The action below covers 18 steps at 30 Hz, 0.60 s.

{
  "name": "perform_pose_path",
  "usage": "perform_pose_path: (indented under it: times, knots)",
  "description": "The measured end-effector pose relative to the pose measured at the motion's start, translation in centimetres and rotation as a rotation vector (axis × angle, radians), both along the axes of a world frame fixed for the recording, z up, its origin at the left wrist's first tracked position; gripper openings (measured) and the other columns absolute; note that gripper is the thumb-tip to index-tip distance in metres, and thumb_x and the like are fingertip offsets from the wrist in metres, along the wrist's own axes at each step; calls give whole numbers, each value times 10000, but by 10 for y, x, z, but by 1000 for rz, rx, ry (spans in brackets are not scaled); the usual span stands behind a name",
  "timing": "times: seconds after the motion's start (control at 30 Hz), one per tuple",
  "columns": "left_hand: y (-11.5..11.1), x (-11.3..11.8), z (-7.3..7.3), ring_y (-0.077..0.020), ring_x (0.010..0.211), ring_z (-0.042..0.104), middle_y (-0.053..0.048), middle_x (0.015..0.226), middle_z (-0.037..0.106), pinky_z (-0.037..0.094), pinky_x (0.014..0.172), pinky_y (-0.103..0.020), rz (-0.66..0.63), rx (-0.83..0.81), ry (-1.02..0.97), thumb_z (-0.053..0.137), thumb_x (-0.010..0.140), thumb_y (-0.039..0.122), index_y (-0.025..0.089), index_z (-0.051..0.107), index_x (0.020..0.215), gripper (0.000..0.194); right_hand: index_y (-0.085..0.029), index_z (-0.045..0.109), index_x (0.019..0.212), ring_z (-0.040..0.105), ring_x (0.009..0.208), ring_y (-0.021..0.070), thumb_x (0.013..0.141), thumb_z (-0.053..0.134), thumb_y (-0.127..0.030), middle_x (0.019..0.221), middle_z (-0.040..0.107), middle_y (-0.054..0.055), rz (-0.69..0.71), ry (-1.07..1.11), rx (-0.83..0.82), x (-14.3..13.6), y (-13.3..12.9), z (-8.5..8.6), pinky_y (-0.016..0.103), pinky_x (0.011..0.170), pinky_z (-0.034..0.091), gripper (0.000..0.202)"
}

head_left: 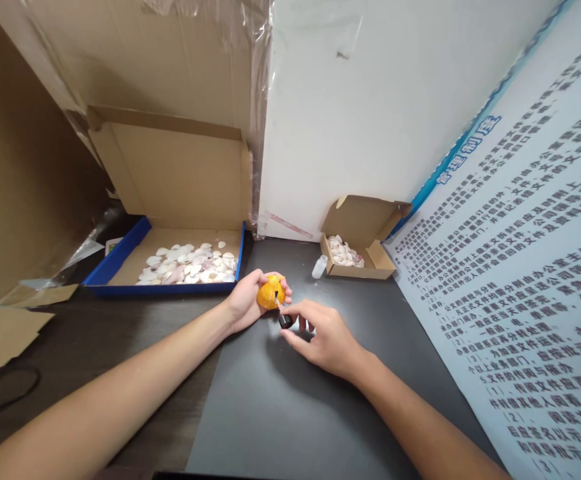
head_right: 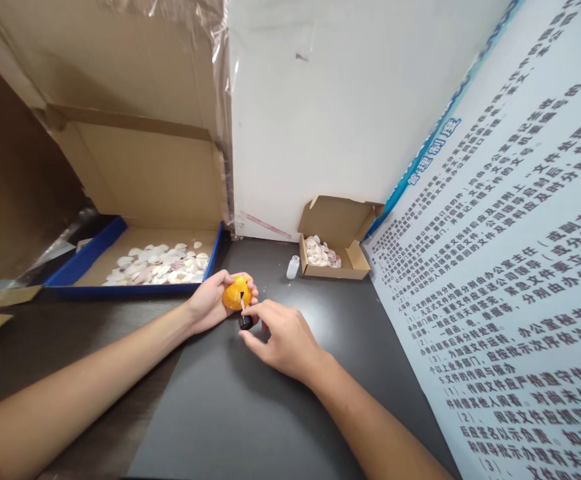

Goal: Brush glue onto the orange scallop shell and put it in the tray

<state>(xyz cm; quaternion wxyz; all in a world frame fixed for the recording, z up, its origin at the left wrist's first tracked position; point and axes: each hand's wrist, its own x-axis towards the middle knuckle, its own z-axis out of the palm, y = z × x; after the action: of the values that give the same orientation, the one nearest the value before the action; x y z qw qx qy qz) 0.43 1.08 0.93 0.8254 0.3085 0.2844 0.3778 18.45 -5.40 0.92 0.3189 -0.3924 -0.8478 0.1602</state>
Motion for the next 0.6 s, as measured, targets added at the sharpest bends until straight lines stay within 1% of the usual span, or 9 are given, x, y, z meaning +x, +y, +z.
perform_pose_path:
  times: [0.13, 0.2, 0.27, 0.47, 0.6]
  knots:
    - [0, 0, 0, -226, 704, 608, -123, 753, 628, 505, 613, -315, 8, 27, -9, 433, 714, 199, 119, 603, 730, 188, -209, 637, 968, 592, 666, 141, 817, 667, -250, 794, 657, 7, 71, -75, -29, -1, -4, 5, 256, 639, 465, 160]
    - [0, 0, -1, -225, 705, 609, -124, 758, 628, 503, 613, -312, 5, 39, -8, 429, 723, 204, 117, 603, 730, 195, -211, 634, 965, 603, 680, 143, 815, 670, -245, 794, 663, 5, 109, -93, -46, -2, -5, 7, 255, 649, 468, 158]
    - [0, 0, -2, -223, 710, 610, -121, 762, 629, 503, 623, -311, 1, 37, -4, 424, 730, 205, 116, 607, 730, 203, -210, 630, 974, 606, 691, 146, 820, 665, -243, 819, 668, 12, 115, -83, -33, -3, -5, 8, 257, 656, 473, 162]
    - [-1, 1, -3, -185, 702, 594, -96, 763, 630, 501, 672, -282, -25, 39, -11, 426, 730, 185, 121, 612, 743, 198, -216, 618, 1022, 585, 658, 137, 857, 619, -235, 922, 663, 45, -10, 58, 108, -9, -1, 3, 258, 623, 476, 166]
    - [-2, 1, -2, -179, 685, 582, -79, 782, 625, 485, 638, -277, -58, 52, -2, 433, 737, 173, 138, 598, 772, 173, -202, 620, 1024, 572, 627, 133, 866, 610, -234, 902, 656, 47, -76, 46, 134, -13, 2, 0, 263, 618, 472, 162]
